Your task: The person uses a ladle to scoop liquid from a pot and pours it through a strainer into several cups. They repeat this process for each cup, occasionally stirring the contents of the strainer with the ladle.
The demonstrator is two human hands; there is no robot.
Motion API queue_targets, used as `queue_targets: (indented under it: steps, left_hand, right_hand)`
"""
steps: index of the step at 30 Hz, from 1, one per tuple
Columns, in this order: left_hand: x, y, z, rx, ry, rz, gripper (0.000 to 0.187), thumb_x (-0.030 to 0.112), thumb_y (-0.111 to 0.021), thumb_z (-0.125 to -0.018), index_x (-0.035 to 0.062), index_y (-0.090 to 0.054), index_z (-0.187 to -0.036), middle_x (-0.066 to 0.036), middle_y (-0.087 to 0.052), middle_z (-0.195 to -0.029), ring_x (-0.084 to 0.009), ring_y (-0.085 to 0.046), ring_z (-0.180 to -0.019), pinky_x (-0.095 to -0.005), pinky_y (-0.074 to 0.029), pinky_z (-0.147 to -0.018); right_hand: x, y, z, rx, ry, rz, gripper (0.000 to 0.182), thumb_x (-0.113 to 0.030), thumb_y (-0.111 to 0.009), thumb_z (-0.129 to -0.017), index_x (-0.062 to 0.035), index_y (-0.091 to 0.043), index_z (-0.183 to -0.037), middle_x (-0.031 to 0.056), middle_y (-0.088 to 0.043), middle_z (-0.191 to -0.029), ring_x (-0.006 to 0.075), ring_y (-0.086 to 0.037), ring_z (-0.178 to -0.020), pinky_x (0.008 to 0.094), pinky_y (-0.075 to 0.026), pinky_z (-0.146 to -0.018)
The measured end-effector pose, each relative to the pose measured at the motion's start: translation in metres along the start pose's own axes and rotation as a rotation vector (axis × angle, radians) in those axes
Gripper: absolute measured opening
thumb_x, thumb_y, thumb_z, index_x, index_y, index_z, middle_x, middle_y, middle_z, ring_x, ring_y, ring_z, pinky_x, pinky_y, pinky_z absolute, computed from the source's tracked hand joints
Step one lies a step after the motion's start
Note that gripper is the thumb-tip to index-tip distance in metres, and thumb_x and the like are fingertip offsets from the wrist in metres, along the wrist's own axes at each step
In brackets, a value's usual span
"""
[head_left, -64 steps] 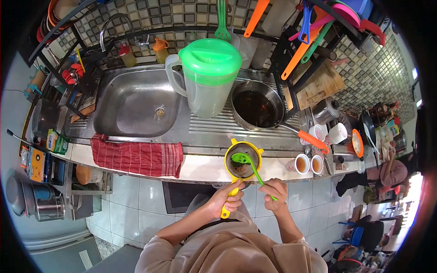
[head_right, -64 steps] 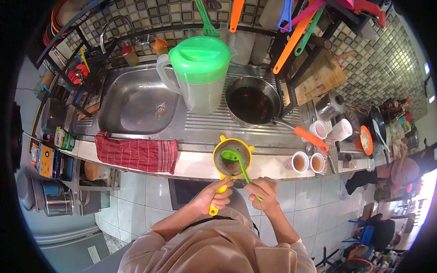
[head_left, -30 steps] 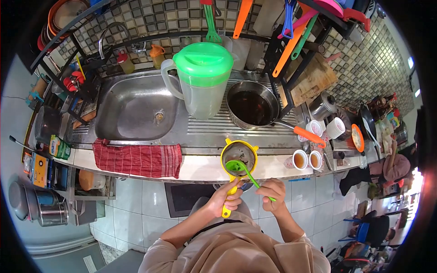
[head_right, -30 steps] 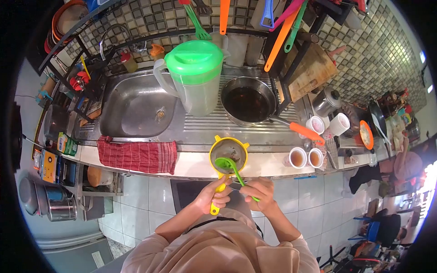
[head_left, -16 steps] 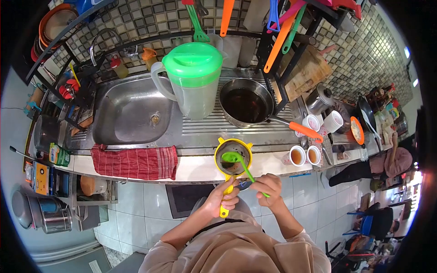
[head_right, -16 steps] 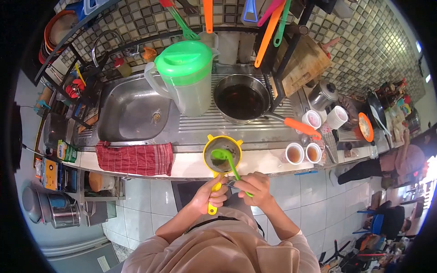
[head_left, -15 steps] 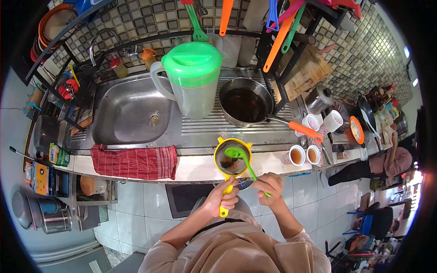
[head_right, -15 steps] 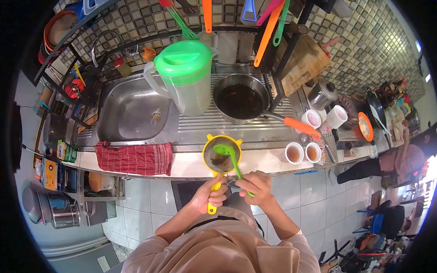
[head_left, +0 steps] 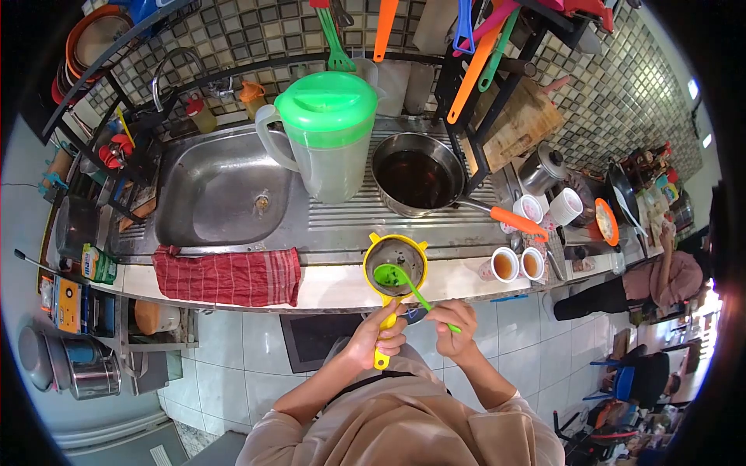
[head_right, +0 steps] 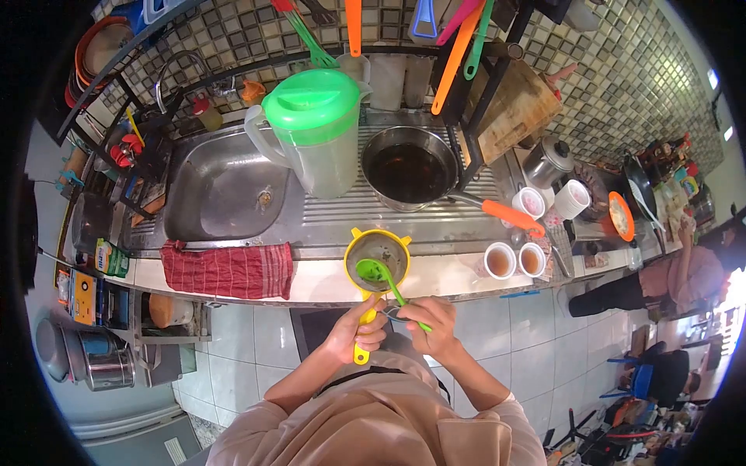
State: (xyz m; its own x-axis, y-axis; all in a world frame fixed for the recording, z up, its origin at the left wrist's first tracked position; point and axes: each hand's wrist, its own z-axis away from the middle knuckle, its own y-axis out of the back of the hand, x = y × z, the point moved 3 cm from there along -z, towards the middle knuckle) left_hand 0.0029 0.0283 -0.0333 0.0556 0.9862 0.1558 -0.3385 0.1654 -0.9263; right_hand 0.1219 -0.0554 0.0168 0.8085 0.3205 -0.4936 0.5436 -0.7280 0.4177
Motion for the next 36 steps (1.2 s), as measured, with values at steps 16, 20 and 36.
queue_targets:
  steps: [16,20,36]
  left_hand:
    - [0.0,0.004,0.002,-0.053,0.038,0.011,0.024,0.039,-0.037,-0.092,0.0163,-0.041,-0.084,0.006,-0.027,-0.05,-0.003,-0.022,-0.037,-0.0159,-0.018,-0.033]
    - [0.0,0.004,0.003,-0.061,0.037,0.014,0.025,0.039,-0.037,-0.092,0.0162,-0.04,-0.084,0.007,-0.028,-0.05,-0.003,-0.022,-0.037,-0.0159,-0.018,-0.032]
    - [0.002,0.002,0.008,-0.047,0.016,-0.013,0.024,0.038,-0.039,-0.092,0.0158,-0.04,-0.084,0.008,-0.026,-0.05,-0.0019,-0.021,-0.037,-0.0161,-0.017,-0.032]
  right_hand:
    - [-0.009,0.002,-0.002,-0.08,0.044,0.005,0.03,-0.035,-0.053,-0.082,-0.0074,-0.061,-0.076,0.0044,-0.052,-0.069,0.0193,-0.052,-0.051,0.0297,-0.04,-0.044]
    - [-0.011,0.003,-0.001,-0.07,-0.019,0.004,0.03,-0.034,-0.051,-0.083,-0.0068,-0.061,-0.076,0.0052,-0.052,-0.066,0.0199,-0.051,-0.05,0.0303,-0.039,-0.044]
    - [-0.006,-0.006,-0.002,-0.062,-0.021,0.038,0.024,-0.031,-0.057,-0.079,-0.0074,-0.063,-0.079,0.0053,-0.052,-0.071,0.0188,-0.052,-0.052,0.0298,-0.041,-0.046]
